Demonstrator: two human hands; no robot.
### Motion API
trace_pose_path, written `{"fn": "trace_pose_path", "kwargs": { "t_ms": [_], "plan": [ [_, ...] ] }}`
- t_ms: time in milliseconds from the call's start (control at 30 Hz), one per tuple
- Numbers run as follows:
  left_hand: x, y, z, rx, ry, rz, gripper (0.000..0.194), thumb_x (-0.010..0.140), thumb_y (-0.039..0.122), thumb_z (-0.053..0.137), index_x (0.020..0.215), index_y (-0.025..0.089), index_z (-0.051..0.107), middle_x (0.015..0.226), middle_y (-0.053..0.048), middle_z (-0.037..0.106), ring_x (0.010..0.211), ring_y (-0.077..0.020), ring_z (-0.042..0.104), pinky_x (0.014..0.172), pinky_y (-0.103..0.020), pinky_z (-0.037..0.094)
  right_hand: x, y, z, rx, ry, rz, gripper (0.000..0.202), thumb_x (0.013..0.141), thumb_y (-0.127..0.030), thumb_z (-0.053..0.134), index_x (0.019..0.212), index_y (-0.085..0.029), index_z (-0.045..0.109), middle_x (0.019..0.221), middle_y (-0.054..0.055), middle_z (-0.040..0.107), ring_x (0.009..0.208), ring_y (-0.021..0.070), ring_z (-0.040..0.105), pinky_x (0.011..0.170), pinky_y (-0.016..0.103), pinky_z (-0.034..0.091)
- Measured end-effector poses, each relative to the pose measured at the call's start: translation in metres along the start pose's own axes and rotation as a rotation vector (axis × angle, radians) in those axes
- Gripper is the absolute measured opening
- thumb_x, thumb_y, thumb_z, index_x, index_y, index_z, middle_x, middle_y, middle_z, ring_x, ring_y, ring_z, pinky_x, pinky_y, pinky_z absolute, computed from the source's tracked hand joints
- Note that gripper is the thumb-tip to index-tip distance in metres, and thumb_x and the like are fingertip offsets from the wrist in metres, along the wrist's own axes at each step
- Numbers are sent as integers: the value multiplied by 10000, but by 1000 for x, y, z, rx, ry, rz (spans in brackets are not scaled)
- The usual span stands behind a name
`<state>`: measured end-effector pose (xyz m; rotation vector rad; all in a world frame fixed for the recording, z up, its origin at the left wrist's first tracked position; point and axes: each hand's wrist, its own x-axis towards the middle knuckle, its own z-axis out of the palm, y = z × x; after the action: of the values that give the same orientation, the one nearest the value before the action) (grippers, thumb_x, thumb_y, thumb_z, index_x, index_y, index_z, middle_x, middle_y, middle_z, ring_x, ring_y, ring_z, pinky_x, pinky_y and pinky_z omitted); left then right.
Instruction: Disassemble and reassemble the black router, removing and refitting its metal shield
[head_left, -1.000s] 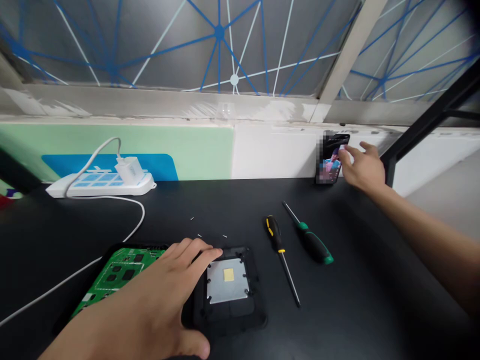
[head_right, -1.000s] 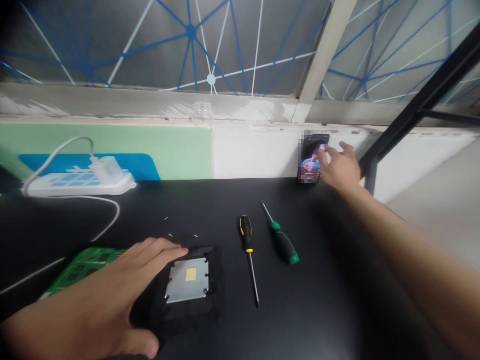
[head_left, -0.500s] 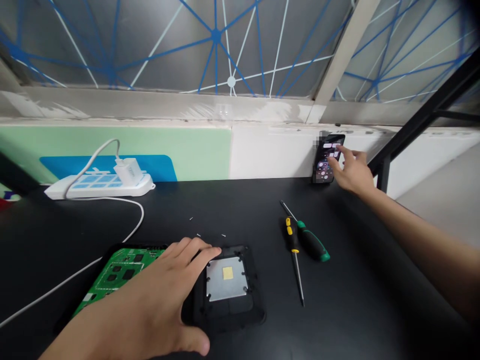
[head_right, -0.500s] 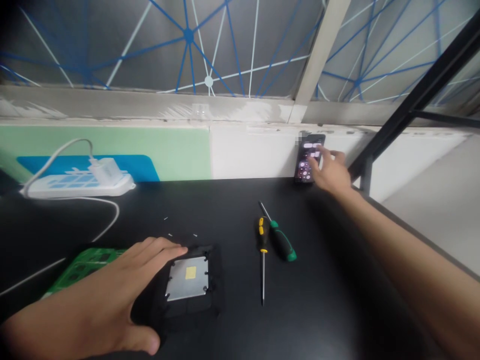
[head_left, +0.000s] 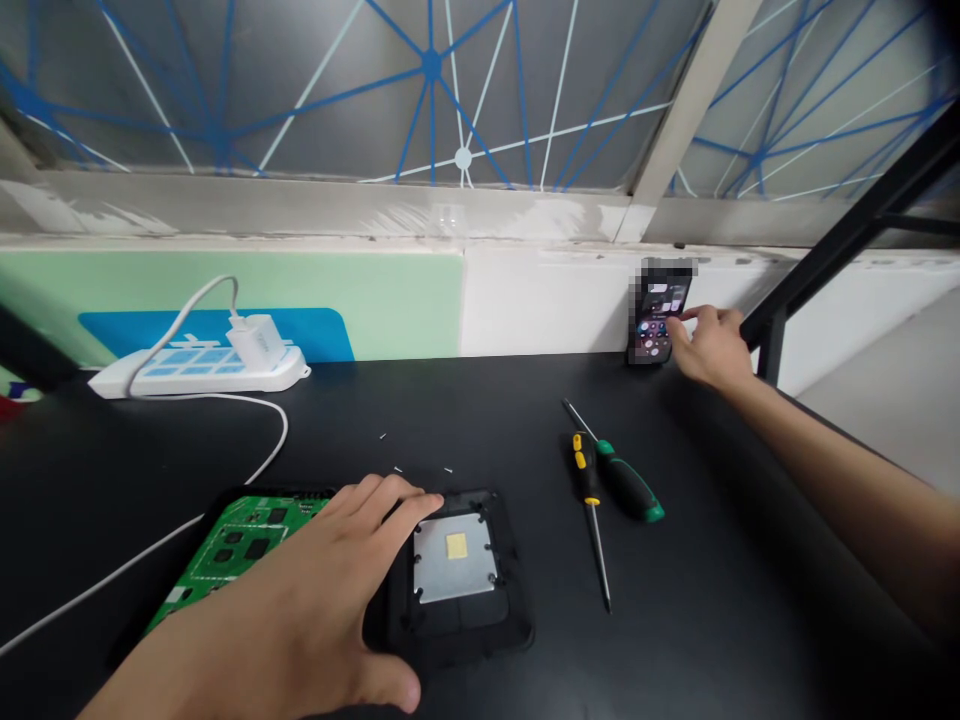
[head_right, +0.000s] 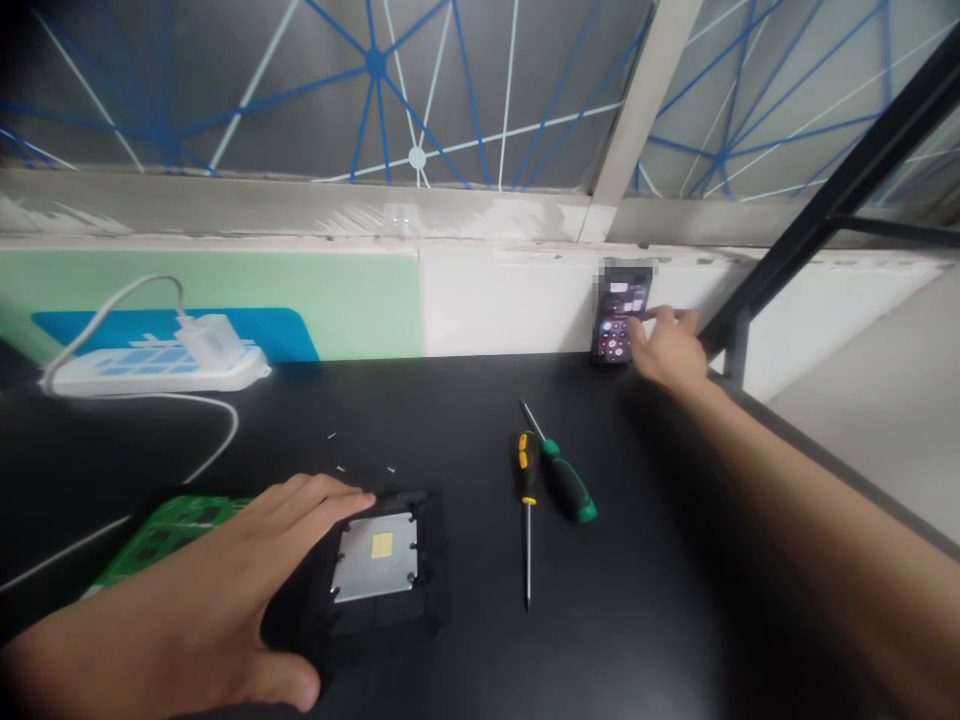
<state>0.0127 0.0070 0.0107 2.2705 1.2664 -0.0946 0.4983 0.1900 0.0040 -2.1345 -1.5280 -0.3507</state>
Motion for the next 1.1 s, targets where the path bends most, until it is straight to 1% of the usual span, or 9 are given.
{"fn": "trace_pose_path", "kwargs": {
  "t_ms": [167, 300, 400, 500, 567, 633, 700, 833, 1100],
  "plan": [
    [-1, 1, 0, -3, 28, 21, 1103, 638, 527, 872, 1569, 317, 318, 1646, -91, 308, 1525, -439, 184, 1222, -664, 201, -2, -7, -2, 16, 80, 5, 663, 991, -575, 348, 1511, -164, 356, 1441, 268, 435, 1027, 268, 640, 812, 374, 379],
    [-1, 2, -1, 5, 33, 26, 1096, 644, 539, 866, 1567, 310, 321, 1642, -102, 313, 1524, -438, 192, 1219, -661, 215, -8, -20, -9, 20, 104, -14, 597, 985, -499, 415, 1453, -129, 418, 1421, 276, 440, 999, 259, 645, 808, 370, 403],
    [0, 4, -3, 1, 35, 35, 1076, 651, 534, 860, 1560, 302, 334, 1633, -111, 327, 1518, -442, 211, 1212, -657, 241, -21, -36, -23, 17, 80, -78, 477, 978, -399, 448, 1351, -108, 512, 1373, 268, 488, 979, 245, 639, 839, 356, 416],
    [0, 7, -6, -2, 57, 44, 1058, 629, 528, 868, 1537, 288, 380, 1588, -116, 395, 1494, -449, 271, 1211, -654, 246, -47, -59, -45, 7, -26, -192, 299, 963, -363, 474, 1144, -175, 622, 1056, 144, 686, 915, 237, 637, 800, 332, 425],
    [1, 9, -7, -5, 66, 52, 1039, 631, 520, 866, 1526, 285, 393, 1561, -114, 423, 1479, -446, 301, 1208, -652, 254, -71, -75, -60, -10, -151, -261, 216, 931, -410, 532, 1002, -237, 639, 852, 49, 714, 719, 201, 632, 665, 309, 412],
    [1, 10, -8, -5, 67, 63, 1037, 641, 526, 857, 1530, 290, 379, 1561, -112, 414, 1478, -441, 301, 1203, -652, 258, -97, -92, -70, -46, -261, -326, 259, 912, -511, 549, 951, -271, 641, 734, -1, 700, 601, 188, 612, 567, 295, 362],
    [1, 10, -8, 6, 66, 75, 1045, 645, 546, 850, 1534, 285, 367, 1564, -116, 402, 1475, -441, 299, 1201, -652, 254, -120, -108, -75, -202, -360, -409, 373, 926, -604, 479, 1019, -277, 632, 749, 14, 722, 625, 223, 663, 533, 287, 334],
    [1, 10, -10, 36, 76, 100, 1022, 657, 567, 831, 1521, 262, 379, 1526, -126, 432, 1440, -430, 345, 1189, -617, 286, -148, -132, -71, -487, -358, -537, 475, 978, -575, 374, 938, -189, 648, 763, 132, 741, 707, 324, 740, 537, 329, 389],
    [1, 10, -11, 27, 104, 149, 1024, 646, 562, 843, 1503, 217, 403, 1407, -123, 490, 1338, -383, 435, 1153, -530, 343, -159, -155, -67, -469, -449, -575, 430, 991, -456, 423, 945, -111, 676, 840, 208, 757, 792, 371, 764, 604, 383, 503]
  ]
}}
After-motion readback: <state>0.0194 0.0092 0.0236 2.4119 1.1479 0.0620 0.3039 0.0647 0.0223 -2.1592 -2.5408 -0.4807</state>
